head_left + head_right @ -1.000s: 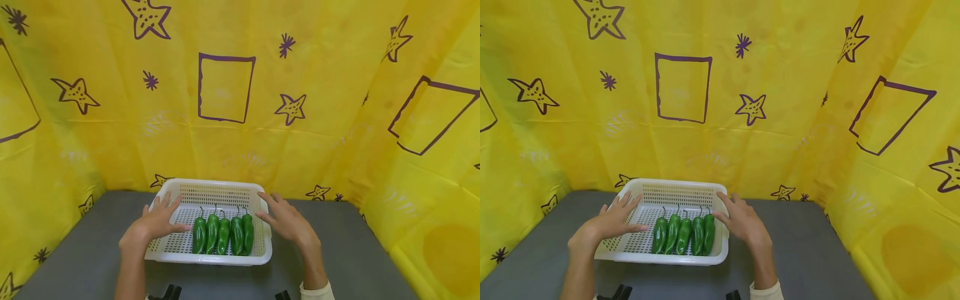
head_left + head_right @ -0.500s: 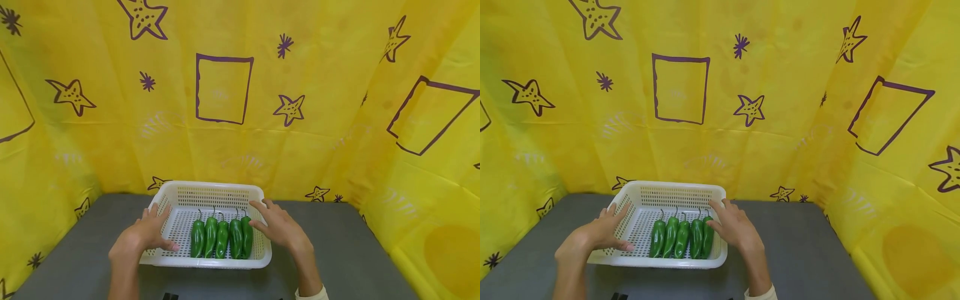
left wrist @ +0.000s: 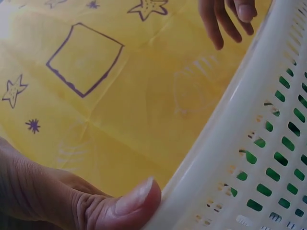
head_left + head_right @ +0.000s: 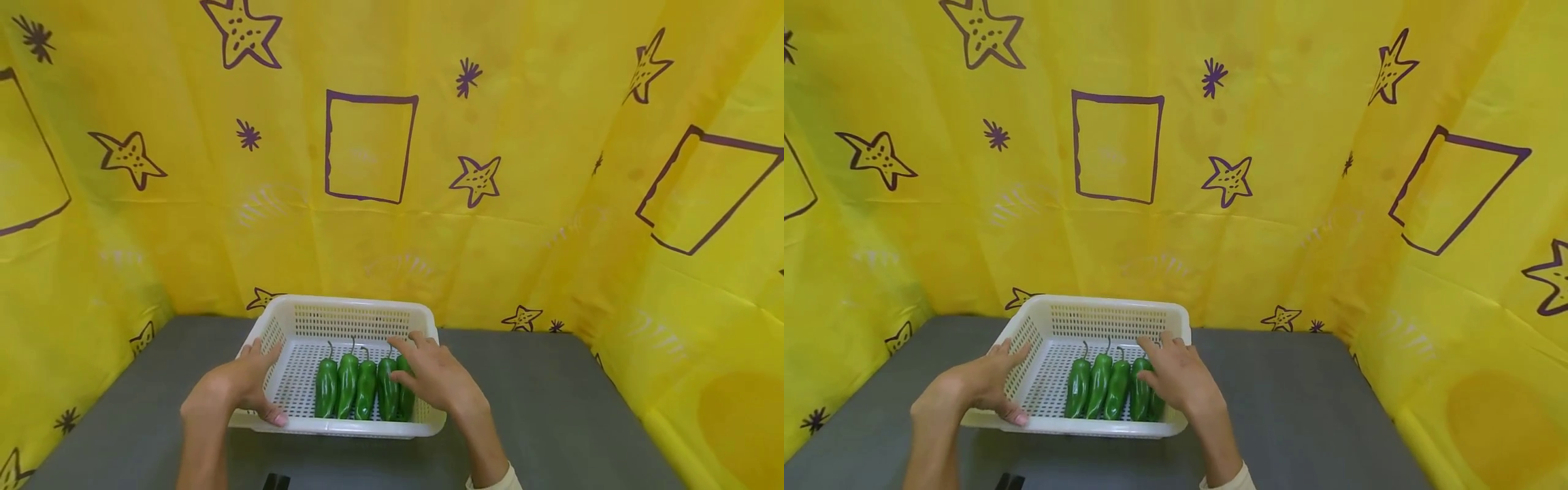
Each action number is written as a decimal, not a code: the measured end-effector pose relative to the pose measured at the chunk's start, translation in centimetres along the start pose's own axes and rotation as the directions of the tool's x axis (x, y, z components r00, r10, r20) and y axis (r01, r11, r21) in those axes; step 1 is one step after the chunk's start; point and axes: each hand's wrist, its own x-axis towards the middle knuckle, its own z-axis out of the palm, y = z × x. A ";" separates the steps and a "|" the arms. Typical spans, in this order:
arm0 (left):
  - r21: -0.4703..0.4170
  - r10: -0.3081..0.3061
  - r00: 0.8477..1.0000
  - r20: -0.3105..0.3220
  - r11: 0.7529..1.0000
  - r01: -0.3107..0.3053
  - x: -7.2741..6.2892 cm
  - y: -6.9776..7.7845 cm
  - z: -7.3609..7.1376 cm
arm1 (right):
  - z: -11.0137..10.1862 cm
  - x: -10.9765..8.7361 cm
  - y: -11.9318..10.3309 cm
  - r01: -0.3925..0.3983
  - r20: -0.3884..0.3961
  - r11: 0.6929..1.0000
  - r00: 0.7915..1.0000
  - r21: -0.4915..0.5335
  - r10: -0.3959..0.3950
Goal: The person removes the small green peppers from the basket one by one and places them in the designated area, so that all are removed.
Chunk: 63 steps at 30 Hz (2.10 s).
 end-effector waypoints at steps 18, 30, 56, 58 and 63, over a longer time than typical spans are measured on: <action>-0.025 -0.105 0.994 0.029 0.994 0.105 0.0 0.6 0.5 | 2.9 1.1 -1.7 -0.029 0.213 0.963 0.973 -0.267 0.088; 0.004 -0.124 0.992 0.035 0.992 0.124 0.4 1.3 0.1 | 3.7 1.3 -1.8 -0.030 0.205 0.910 0.971 -0.414 0.125; -0.009 -0.123 0.991 0.052 0.992 0.124 0.6 1.3 0.0 | 4.5 1.4 -2.3 -0.115 0.128 0.899 0.974 -0.422 0.185; -0.011 -0.124 0.991 0.052 0.992 0.125 0.6 1.3 0.0 | 4.6 1.4 -2.4 -0.123 0.125 0.899 0.973 -0.420 0.191; -0.022 -0.129 0.990 0.051 0.991 0.130 0.6 1.3 -0.1 | 4.7 1.4 -2.4 -0.130 0.134 0.892 0.969 -0.433 0.206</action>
